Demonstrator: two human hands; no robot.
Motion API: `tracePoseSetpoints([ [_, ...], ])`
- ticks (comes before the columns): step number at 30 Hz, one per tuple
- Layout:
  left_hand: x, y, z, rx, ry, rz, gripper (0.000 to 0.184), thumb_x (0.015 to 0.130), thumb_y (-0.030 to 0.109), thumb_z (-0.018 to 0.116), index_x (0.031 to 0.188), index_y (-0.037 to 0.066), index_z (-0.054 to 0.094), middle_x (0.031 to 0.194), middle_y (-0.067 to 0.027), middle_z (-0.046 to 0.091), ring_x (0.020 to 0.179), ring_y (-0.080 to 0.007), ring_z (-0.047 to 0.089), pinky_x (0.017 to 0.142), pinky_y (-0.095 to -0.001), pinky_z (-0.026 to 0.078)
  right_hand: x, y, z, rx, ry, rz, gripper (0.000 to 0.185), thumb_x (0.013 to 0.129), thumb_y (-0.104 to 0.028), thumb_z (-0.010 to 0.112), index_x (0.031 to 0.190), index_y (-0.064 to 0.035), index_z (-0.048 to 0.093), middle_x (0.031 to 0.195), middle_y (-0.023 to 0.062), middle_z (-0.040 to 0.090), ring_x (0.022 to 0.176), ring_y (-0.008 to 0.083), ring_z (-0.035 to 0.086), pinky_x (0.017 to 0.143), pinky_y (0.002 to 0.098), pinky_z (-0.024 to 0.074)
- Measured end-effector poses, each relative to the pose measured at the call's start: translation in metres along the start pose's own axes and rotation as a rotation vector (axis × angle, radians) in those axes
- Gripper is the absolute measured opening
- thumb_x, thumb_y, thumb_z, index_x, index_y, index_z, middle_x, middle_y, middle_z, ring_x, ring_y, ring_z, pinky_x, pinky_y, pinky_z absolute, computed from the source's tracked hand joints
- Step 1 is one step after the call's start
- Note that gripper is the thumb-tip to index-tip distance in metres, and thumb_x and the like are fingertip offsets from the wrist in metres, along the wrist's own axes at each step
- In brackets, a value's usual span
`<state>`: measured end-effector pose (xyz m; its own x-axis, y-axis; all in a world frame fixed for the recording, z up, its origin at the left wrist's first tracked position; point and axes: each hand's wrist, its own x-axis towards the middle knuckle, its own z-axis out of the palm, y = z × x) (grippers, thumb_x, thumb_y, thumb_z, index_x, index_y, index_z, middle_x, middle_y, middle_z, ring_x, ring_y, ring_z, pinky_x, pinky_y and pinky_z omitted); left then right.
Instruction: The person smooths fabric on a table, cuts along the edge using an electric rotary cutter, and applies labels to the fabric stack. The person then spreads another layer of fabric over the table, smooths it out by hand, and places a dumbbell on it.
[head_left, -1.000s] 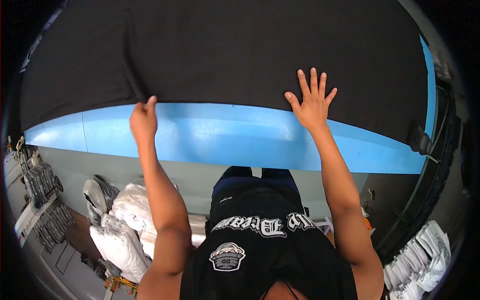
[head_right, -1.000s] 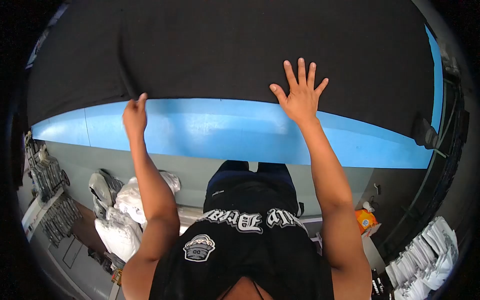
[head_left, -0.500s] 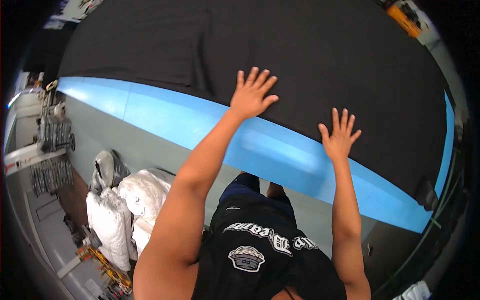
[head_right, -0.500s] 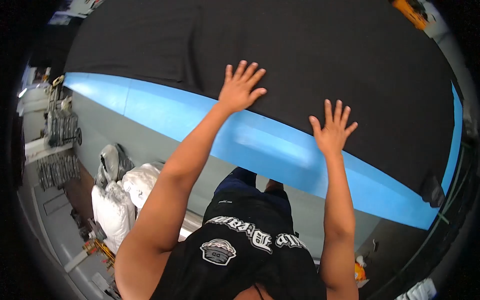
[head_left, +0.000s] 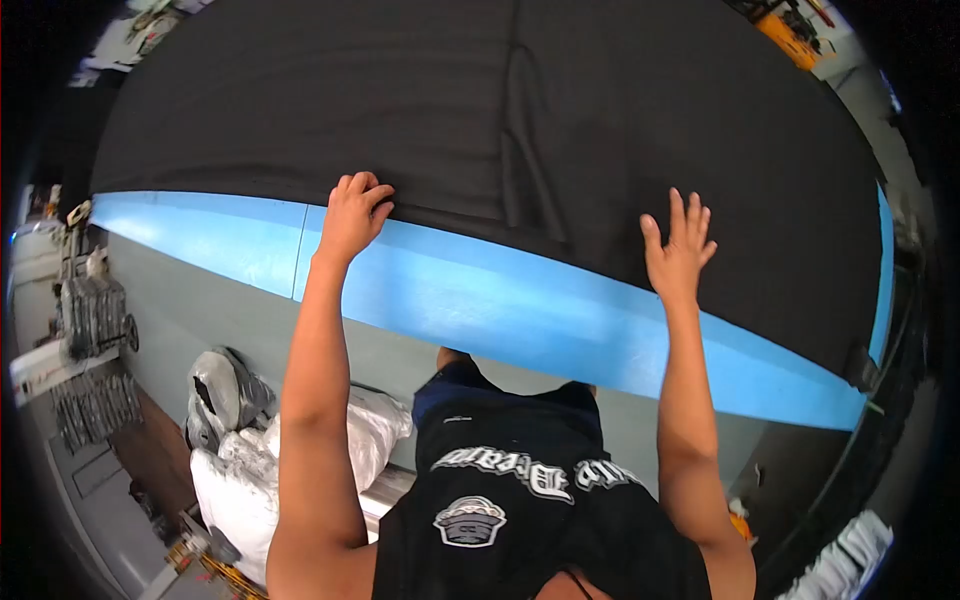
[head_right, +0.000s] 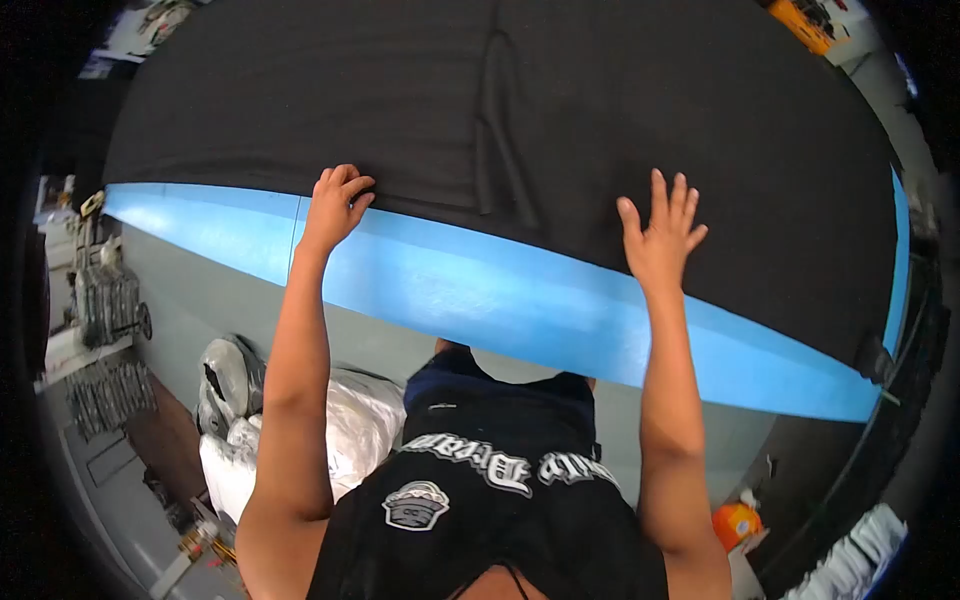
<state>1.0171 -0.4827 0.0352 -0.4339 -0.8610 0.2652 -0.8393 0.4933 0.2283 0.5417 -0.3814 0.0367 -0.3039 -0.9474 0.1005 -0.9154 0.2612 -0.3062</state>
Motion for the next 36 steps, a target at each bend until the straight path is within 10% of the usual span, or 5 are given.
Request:
tracePoseSetpoints([
  [5,0.0,-0.014,0.017,-0.127,0.037,-0.015,0.011,0.089,0.011,0.07,0.099,0.008,0.07,0.076,-0.0094,0.06,0.071,-0.0258,0.065,0.065,-0.0377,0.051,-0.004,-0.034,0.062,-0.198,-0.051,0.114,0.074,0.098,-0.07,0.037,0.157,-0.0253,0.036,0.165,0.0137,0.025,0.154,0.0391,0.013,0.113,0.0747,0.0034],
  [11,0.023,0.044,0.03,-1.508,0.115,-0.92,0.019,0.096,0.019,0.071,0.087,0.008,0.058,0.07,0.0007,0.055,0.061,-0.0109,0.063,0.055,-0.0278,0.052,-0.005,-0.024,0.068,-0.205,-0.039,0.104,0.07,0.099,-0.068,0.037,0.157,-0.0275,0.036,0.166,0.0108,0.024,0.154,0.0377,0.014,0.114,0.0733,0.003],
  [27,-0.055,-0.361,-0.075,-1.407,0.775,-0.931,0.02,0.092,0.009,0.072,0.103,0.006,0.056,0.085,-0.0058,0.064,0.074,-0.0179,0.061,0.066,-0.0342,0.054,-0.005,-0.018,0.073,-0.244,0.006,0.087,0.069,0.098,-0.066,0.044,0.156,-0.0301,0.037,0.166,0.0083,0.026,0.154,0.035,0.016,0.114,0.073,0.0061],
  [31,-0.047,-0.273,-0.036,-1.307,0.7,-0.988,0.076,0.091,0.011,0.076,0.149,0.018,0.028,0.086,-0.0085,0.064,0.075,-0.0191,0.062,0.072,-0.0357,0.057,-0.003,-0.018,0.073,-0.257,-0.012,0.086,0.069,0.098,-0.063,0.046,0.157,-0.0301,0.034,0.166,0.0079,0.025,0.155,0.0338,0.016,0.115,0.0724,0.0071],
  [36,-0.047,-0.241,-0.037,-0.986,0.434,-0.909,0.085,0.092,0.012,0.075,0.157,0.016,0.02,0.085,-0.0085,0.065,0.07,-0.0147,0.063,0.063,-0.0286,0.052,-0.001,-0.028,0.07,-0.252,-0.056,0.116,0.07,0.098,-0.065,0.045,0.157,-0.0281,0.035,0.167,0.0094,0.023,0.155,0.0341,0.014,0.114,0.0738,0.0052],
])
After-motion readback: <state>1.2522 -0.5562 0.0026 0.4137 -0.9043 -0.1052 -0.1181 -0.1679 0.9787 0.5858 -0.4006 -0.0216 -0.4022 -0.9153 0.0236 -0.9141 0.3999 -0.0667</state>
